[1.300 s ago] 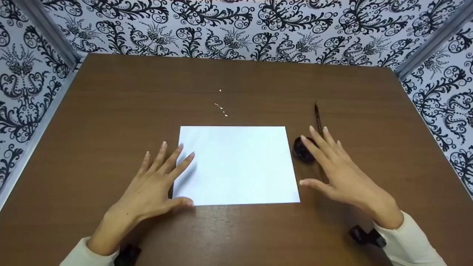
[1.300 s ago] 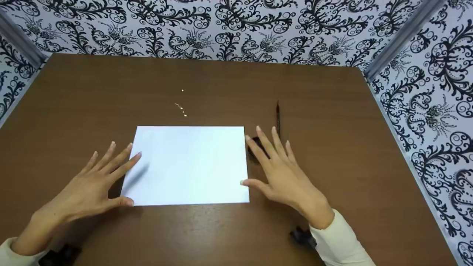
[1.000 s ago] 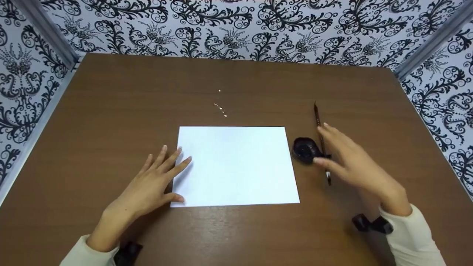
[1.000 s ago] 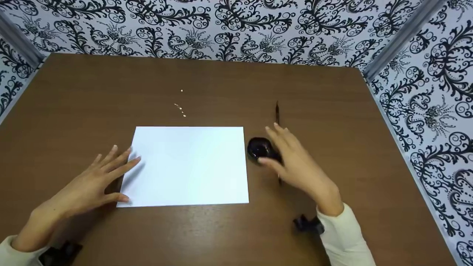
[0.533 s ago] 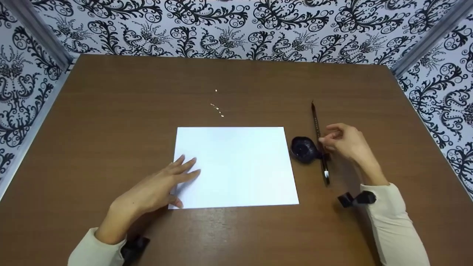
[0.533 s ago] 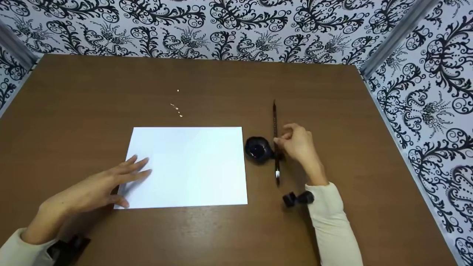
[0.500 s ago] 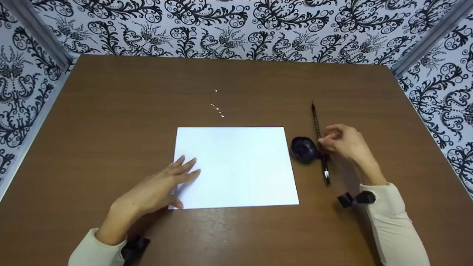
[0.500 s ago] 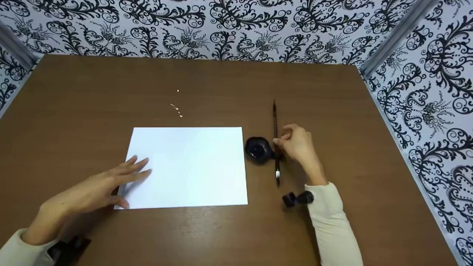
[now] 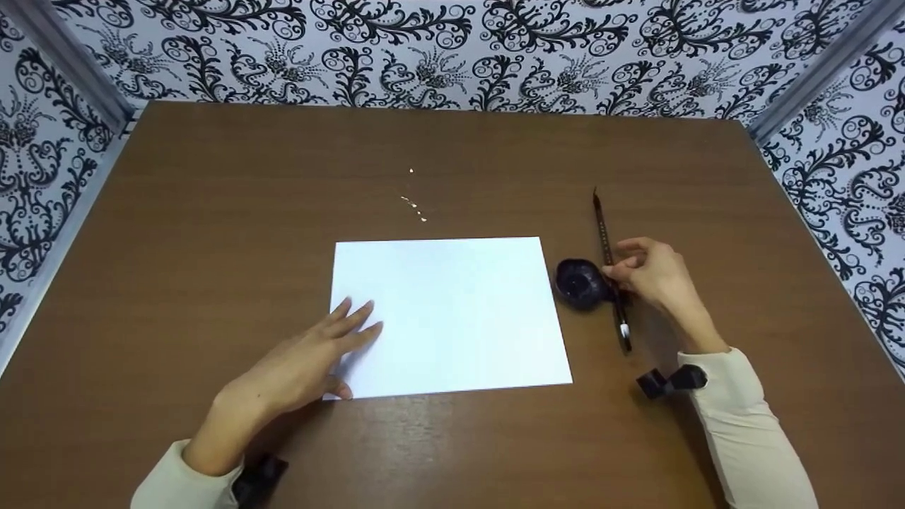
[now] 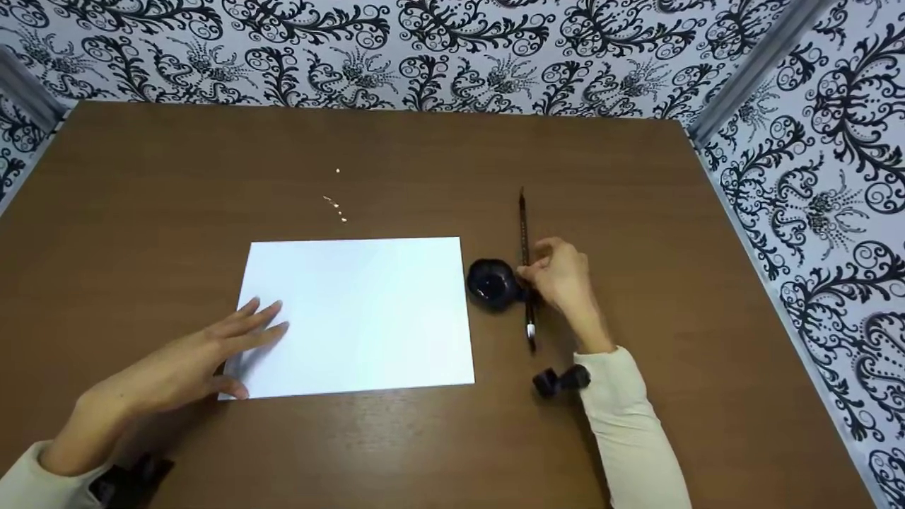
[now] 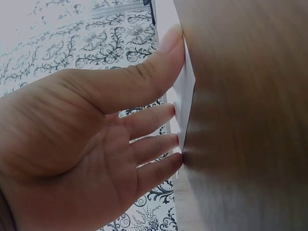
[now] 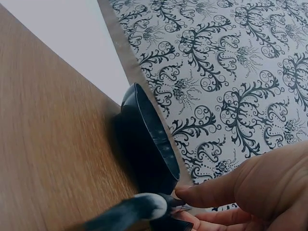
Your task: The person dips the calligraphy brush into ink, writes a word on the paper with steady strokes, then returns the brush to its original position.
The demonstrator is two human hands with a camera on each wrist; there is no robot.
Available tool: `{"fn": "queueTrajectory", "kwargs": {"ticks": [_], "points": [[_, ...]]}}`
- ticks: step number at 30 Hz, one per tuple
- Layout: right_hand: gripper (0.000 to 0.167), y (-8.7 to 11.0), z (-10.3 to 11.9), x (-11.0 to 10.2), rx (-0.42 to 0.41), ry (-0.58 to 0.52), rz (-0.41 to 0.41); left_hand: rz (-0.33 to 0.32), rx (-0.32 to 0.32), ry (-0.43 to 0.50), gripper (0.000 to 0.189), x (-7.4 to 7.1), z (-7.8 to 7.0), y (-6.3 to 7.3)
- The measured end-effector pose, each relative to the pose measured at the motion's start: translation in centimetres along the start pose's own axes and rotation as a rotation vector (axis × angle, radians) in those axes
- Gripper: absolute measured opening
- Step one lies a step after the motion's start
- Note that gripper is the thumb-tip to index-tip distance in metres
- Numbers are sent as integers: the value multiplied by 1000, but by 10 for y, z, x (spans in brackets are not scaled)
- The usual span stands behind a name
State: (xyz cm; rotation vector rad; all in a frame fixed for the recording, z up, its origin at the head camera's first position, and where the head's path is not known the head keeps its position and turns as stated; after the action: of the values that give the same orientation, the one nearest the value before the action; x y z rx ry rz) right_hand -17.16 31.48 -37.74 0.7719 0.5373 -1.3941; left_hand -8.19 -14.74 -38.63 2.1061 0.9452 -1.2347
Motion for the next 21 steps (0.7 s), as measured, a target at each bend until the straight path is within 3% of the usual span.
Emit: {"fn": "queueTrajectory", "kwargs": {"ticks": [6, 9, 12, 19, 21], "points": [[61, 1, 2, -10, 9, -42, 11, 15, -17, 15, 85, 0, 0, 0], [63, 7, 5, -22, -26, -72, -36, 32, -36, 25, 88, 1, -1, 0], [61, 15, 13, -34, -79, -129, -154, 36, -49, 26, 90, 1, -2, -1], [51, 30, 39, -29, -249, -652, -449, 16, -32, 9, 89, 3, -4, -2], [42, 30, 43, -21, -305, -621, -498, 2, -9, -3, 86, 3, -5, -2]]}}
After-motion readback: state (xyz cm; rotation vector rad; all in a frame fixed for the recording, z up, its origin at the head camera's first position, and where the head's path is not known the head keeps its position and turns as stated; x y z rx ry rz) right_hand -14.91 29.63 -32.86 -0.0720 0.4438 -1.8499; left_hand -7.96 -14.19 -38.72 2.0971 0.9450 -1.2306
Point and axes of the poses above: each hand's wrist, its own y-axis away from the middle knuckle, its own x-axis out of the palm, z = x × y, the point moved 1 cm from there along -y, towards the middle knuckle, and after that the axes turned 3 degrees about -x, right-handed, at the moved point
